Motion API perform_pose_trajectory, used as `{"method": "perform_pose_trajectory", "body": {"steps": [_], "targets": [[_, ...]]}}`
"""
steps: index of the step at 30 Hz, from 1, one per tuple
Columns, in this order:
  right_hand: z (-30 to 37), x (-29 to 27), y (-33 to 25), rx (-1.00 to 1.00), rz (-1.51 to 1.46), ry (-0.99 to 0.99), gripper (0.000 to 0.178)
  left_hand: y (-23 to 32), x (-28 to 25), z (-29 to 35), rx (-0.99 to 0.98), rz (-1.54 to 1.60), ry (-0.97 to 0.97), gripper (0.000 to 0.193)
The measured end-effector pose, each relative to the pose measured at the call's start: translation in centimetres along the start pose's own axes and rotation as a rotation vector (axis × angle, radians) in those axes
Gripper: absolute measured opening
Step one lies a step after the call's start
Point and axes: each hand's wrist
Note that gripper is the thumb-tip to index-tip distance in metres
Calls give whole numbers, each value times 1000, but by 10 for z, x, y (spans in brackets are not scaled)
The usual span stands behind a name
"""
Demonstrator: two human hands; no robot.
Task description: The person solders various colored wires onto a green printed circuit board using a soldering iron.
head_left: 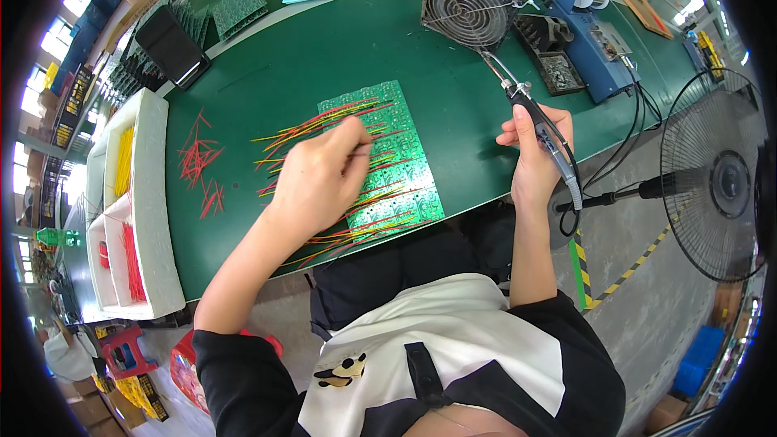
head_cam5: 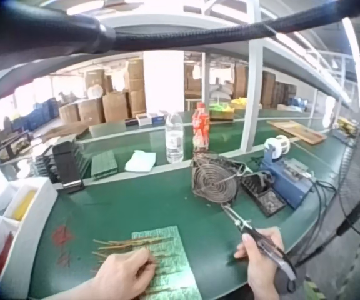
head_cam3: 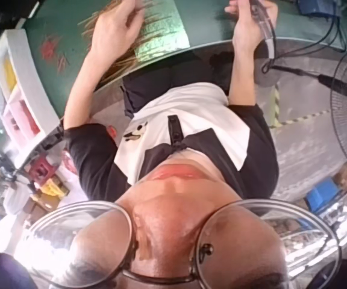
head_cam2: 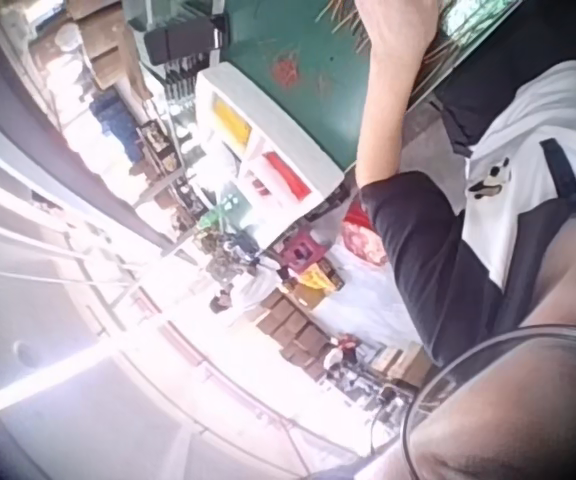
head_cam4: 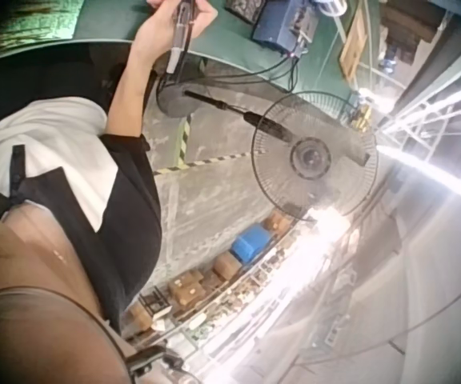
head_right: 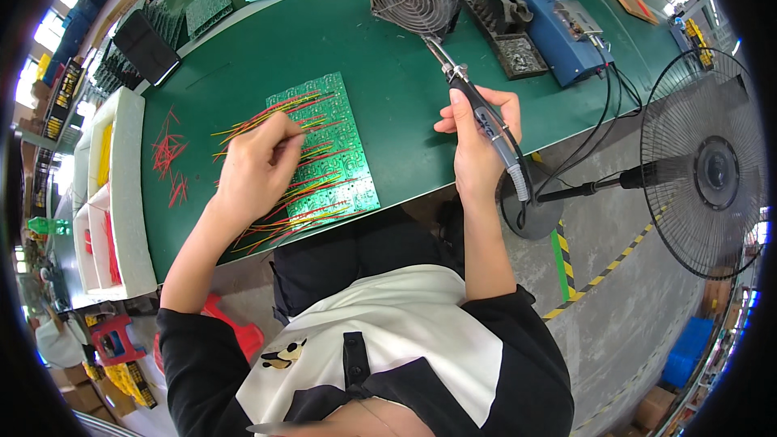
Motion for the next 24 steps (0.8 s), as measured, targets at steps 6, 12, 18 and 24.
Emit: {"method": "perform_pose_trajectory", "body": {"steps": [6,12,18,24], "targets": [[1,-2,0,-8,42,9,19,-10,17,10,111,-167,-82,8],[-1,-2,1,-40,35,11,19,-17,12,0,22,-153,-53,8],[0,-2,1,-28,36,-6,20,-21,8,-11,32,-166,-6,5],[1,-2,1,-13,66,-29,19,-26,11,-4,7,-168,26,4]]}}
Point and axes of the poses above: each hand's wrist, its own z-axis away from the middle knuckle, its own x-axis out of the palm, y = z × x, and after that the axes turned 8 degrees about x, right-handed
